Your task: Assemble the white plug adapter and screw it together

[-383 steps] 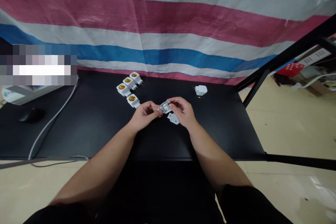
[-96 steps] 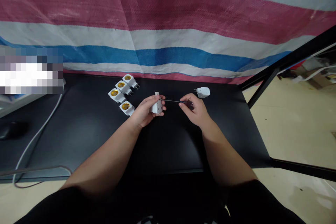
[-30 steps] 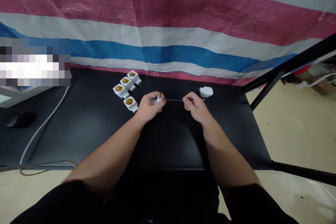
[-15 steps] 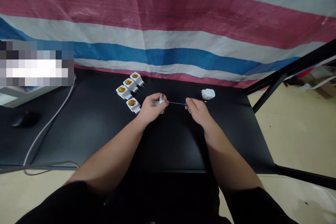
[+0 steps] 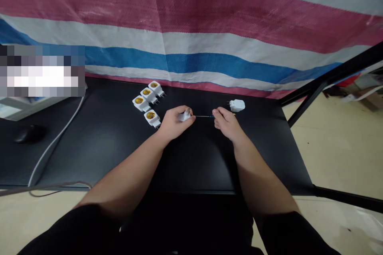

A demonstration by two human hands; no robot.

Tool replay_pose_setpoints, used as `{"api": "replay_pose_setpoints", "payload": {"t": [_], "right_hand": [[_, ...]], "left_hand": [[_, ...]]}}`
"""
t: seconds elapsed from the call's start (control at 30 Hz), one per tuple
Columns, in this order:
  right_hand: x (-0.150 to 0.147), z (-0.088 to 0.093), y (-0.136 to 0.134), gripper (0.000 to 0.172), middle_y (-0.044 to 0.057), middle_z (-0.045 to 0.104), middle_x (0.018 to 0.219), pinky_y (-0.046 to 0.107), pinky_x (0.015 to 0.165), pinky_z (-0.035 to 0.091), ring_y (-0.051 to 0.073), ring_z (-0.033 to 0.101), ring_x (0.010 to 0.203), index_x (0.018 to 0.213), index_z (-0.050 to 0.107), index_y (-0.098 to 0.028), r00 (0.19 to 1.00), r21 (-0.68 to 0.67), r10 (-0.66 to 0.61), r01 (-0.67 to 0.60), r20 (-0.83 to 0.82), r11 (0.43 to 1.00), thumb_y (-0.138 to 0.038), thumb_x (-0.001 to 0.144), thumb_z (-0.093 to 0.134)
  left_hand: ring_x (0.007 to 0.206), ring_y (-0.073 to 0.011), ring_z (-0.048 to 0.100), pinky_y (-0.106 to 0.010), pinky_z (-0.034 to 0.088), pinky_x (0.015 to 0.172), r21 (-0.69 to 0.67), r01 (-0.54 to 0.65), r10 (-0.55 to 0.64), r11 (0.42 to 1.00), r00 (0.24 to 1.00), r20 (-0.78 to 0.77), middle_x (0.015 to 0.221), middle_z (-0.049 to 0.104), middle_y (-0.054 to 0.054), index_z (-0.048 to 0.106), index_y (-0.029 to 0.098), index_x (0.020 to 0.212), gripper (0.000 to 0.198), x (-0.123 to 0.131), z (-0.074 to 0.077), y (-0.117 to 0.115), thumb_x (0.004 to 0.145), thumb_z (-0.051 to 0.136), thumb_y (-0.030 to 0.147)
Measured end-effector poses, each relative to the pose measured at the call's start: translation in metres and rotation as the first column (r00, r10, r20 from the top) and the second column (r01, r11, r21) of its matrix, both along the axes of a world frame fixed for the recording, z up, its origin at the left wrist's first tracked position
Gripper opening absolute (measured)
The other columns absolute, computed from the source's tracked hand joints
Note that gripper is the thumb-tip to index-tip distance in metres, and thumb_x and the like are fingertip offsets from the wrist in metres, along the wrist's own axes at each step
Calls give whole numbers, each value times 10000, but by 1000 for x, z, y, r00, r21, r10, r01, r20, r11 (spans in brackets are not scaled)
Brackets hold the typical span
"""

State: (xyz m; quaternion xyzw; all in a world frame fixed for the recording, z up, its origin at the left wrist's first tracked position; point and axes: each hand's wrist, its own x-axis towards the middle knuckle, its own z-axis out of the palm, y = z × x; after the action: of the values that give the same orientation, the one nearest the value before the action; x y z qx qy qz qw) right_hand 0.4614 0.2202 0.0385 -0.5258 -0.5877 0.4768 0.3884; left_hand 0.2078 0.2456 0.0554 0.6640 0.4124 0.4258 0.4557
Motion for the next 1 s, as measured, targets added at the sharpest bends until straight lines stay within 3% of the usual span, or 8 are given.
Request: {"api": "replay_pose_setpoints", "payload": {"t": [0.17, 0.43, 0.63, 0.83, 0.87, 0.93, 0.97, 1.0], "right_hand": [[0, 10, -3, 515, -42, 514, 742, 320, 617, 401, 153, 486, 656, 970, 599, -267, 998, 109, 68, -69, 16, 992, -768, 1010, 708], [10, 12, -4, 543, -79, 411, 656, 307, 560, 313, 124, 375, 560, 899, 579, -261, 997, -25, 74, -75, -26, 997, -777, 1003, 715], [3, 15, -1, 411, -17, 558, 827, 345, 708, 431, 173, 511, 729, 1001, 622, -253, 991, 156, 50, -69, 121, 985, -657, 1059, 665], [6, 38, -20, 407, 39, 599, 1022, 373, 772, 478, 227, 561, 887, 1064, 629, -285, 928, 349, -369, 329, 54, 877, -602, 921, 841], [5, 45, -36, 379, 26, 584, 983, 368, 765, 482, 214, 547, 842, 1062, 624, -291, 951, 305, -305, 303, -45, 903, -600, 957, 818], [-6, 53, -77, 368, 29, 598, 929, 362, 729, 493, 204, 561, 788, 1020, 631, -287, 974, 191, 49, -7, -220, 982, -642, 1041, 723], [-15, 53, -101, 420, 36, 618, 906, 362, 724, 511, 205, 589, 782, 988, 639, -278, 914, 141, 294, -264, -278, 954, -690, 1044, 702], [-26, 50, -126, 463, 28, 634, 871, 348, 713, 527, 192, 609, 752, 954, 647, -269, 762, 125, 561, -553, -323, 824, -720, 1017, 728]], "left_hand": [[827, -185, 667, -298, 511, 741, 121, -55, 54, 991, 999, 4, 954, 762, -67, 733, 202, 898, 209, -4, 5, 1, 897, 820, 392], [895, -218, 715, -352, 552, 875, 285, 60, -32, 957, 994, -102, 936, 788, -70, 798, 213, 938, 155, -4, 10, 0, 939, 780, 367], [653, -138, 593, -268, 449, 639, 75, 96, -90, 993, 993, -78, 779, 730, -19, 792, 186, 931, 184, -4, 8, -1, 910, 773, 368], [665, -149, 609, -267, 460, 632, 53, 15, -11, 998, 998, -63, 748, 709, -11, 750, 196, 854, 143, -4, 6, 0, 874, 746, 338], [680, -154, 622, -269, 468, 642, 62, 6, -2, 998, 998, -63, 753, 714, -14, 749, 198, 854, 132, -4, 6, 1, 872, 739, 329], [709, -161, 643, -275, 483, 666, 85, -6, 12, 996, 998, -67, 766, 725, -17, 753, 199, 857, 109, -4, 4, 1, 864, 730, 306], [714, -162, 649, -277, 488, 675, 91, -14, 20, 996, 998, -67, 769, 729, -17, 755, 200, 857, 98, -3, 4, 1, 858, 727, 294], [714, -161, 654, -280, 491, 681, 92, -22, 29, 996, 997, -65, 770, 733, -17, 756, 200, 856, 89, -3, 3, 1, 852, 723, 282]]}}
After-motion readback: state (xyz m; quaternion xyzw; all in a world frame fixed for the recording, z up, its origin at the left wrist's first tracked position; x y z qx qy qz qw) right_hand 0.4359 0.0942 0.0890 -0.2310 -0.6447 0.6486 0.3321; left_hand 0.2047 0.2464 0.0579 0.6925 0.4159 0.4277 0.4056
